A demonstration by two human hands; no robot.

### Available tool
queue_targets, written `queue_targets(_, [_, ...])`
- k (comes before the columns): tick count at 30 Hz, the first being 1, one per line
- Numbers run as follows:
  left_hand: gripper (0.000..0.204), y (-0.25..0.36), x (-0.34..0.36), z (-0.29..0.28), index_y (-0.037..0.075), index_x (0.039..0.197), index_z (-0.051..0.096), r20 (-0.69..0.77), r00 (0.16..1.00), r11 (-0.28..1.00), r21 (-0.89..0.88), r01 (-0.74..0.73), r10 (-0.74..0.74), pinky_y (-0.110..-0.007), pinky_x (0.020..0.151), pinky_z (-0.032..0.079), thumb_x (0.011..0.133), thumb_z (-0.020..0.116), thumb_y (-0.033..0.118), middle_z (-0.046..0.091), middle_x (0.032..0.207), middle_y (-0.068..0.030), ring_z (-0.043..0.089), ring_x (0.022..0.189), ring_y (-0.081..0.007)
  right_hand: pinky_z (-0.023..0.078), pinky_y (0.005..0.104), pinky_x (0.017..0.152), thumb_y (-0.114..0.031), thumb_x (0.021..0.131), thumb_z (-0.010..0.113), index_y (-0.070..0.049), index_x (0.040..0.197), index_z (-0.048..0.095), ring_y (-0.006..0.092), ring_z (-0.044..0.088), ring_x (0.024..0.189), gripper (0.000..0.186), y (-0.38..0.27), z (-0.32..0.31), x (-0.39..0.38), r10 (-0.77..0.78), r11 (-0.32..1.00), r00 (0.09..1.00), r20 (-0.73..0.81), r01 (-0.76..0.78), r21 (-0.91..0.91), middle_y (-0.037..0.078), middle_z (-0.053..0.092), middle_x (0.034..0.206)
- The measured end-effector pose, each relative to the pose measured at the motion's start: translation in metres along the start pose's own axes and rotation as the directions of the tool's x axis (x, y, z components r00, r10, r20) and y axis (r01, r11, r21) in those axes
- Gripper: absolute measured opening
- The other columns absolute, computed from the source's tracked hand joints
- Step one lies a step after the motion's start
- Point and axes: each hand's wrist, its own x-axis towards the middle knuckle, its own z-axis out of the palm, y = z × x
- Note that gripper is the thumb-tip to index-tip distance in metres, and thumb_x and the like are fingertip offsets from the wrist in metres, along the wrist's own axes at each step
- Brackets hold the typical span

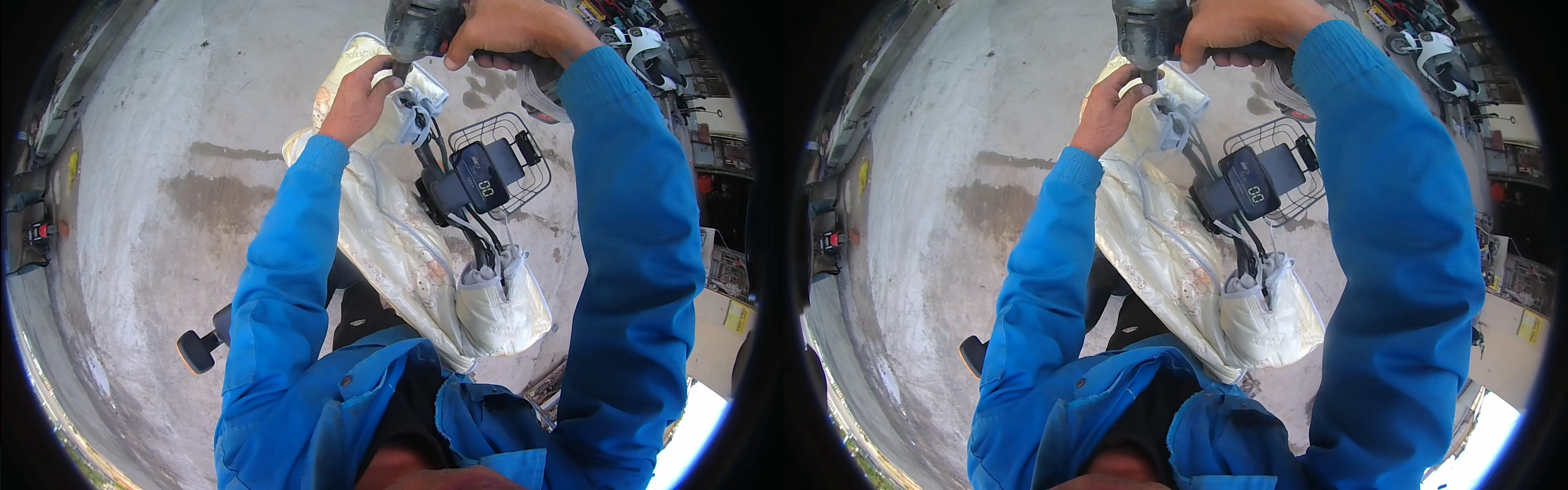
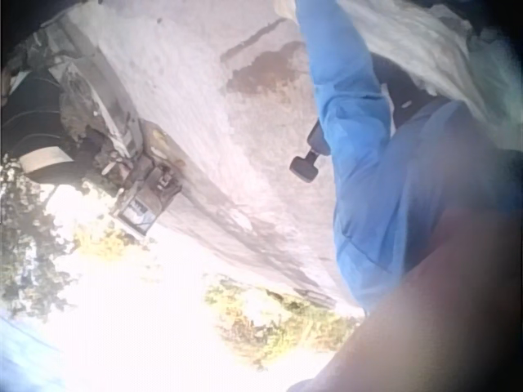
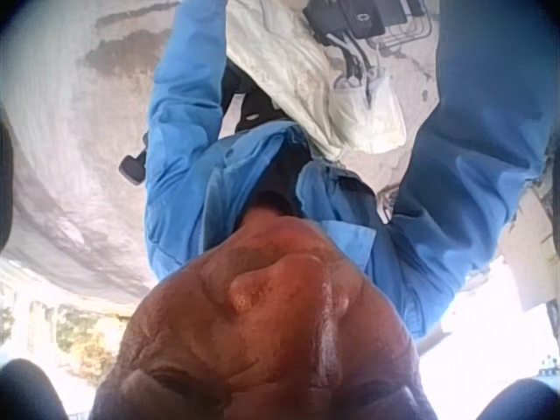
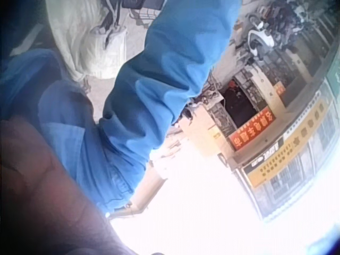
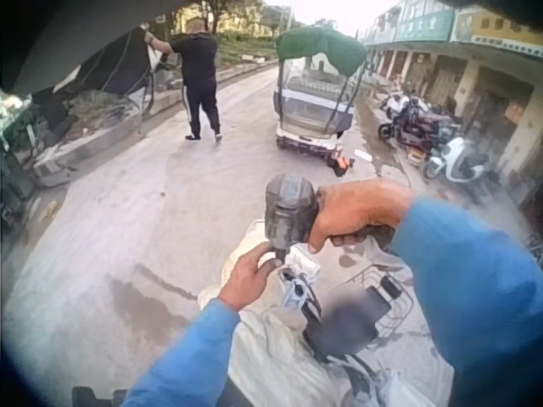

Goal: The person uses a cordless impact driver to remove and then reinstall screws on a white padded cover attached to the handlebars of an electric scooter. The person repeatedly drives and removes the same screws on both sides of the cover, then steps back from the scooter at the end.

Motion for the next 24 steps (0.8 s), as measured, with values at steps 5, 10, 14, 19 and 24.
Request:
queue_targets(5, [0.032, 0.072, -0.034, -0.006, -0.001, 0.14, 0.072, -0.034, 0.993, 0.976, -0.182, -0.119, 0.115, -0.037, 0.111, 0.056, 0.11, 0.071, 0.01, 0.079, 0.131, -0.0107, 0.072, 0.123, -0.0205, 0.049, 0.0306, 0.056, -0.022, 0.09, 0.086, -0.003, 0.108, 0.078, 0.0115, 0.06, 0.063, 0.028, 0.038, 0.037, -0.102, -0.27, 0.93, 0.922, -0.278, 0.325, 0.173, 0.003, 0.067, 0.077])
queue_targets(10, [0.026, 0.063, -0.051, 0.015, 0.006, 0.125, 0.082, -0.052, 0.977, 0.978, 0.016, -0.208, 0.208, -0.04, 0.111, 0.054, 0.109, 0.076, 0.025, 0.075, 0.135, -0.009, 0.067, 0.13, -0.0247, 0.056, 0.0311, 0.063, -0.034, 0.09, 0.096, -0.004, 0.122, 0.081, 0.0135, 0.072, 0.079, 0.046, 0.088, 0.103, -0.213, 0.048, 0.832, 0.929, -0.367, 0.167, 0.53, 0.004, 0.08, 0.097])
queue_targets(14, [0.023, 0.014, -0.039, 0.047, 0.011, 0.109, 0.087, -0.105, 0.984, 0.801, 0.596, -0.054, 0.144, -0.048, 0.108, 0.051, 0.095, 0.082, 0.028, 0.073, 0.13, -0.0121, 0.063, 0.126, -0.0367, 0.046, 0.0272, 0.067, -0.019, 0.098, 0.084, 0.005, 0.129, 0.073, 0.0127, 0.06, 0.071, 0.04, 0.143, 0.168, -0.302, 0.207, 0.567, 0.888, -0.41, 0.233, 0.79, 0.004, 0.066, 0.084])
queue_targets(19, [0.03, 0.007, -0.029, 0.078, 0.006, 0.099, 0.085, -0.237, 0.962, 0.509, 0.85, 0.137, 0.135, -0.05, 0.105, 0.047, 0.086, 0.085, 0.033, 0.068, 0.118, -0.0111, 0.058, 0.125, -0.0334, 0.046, 0.0297, 0.057, -0.033, 0.089, 0.087, 0.007, 0.129, 0.064, 0.0156, 0.059, 0.056, 0.061, 0.191, 0.261, -0.394, 0.379, 0.386, 0.755, -0.536, 0.397, 0.833, 0.005, 0.06, 0.069])
queue_targets(24, [0.032, 0.007, -0.015, 0.089, 0.004, 0.103, 0.085, -0.216, 0.976, 0.395, 0.899, 0.187, 0.028, -0.049, 0.106, 0.045, 0.088, 0.085, 0.033, 0.066, 0.12, -0.0112, 0.056, 0.124, -0.0335, 0.05, 0.0343, 0.066, -0.024, 0.096, 0.081, 0.006, 0.129, 0.061, 0.0178, 0.058, 0.066, 0.049, 0.204, 0.36, -0.474, 0.592, 0.197, 0.673, -0.443, 0.412, 0.89, 0.007, 0.06, 0.077])
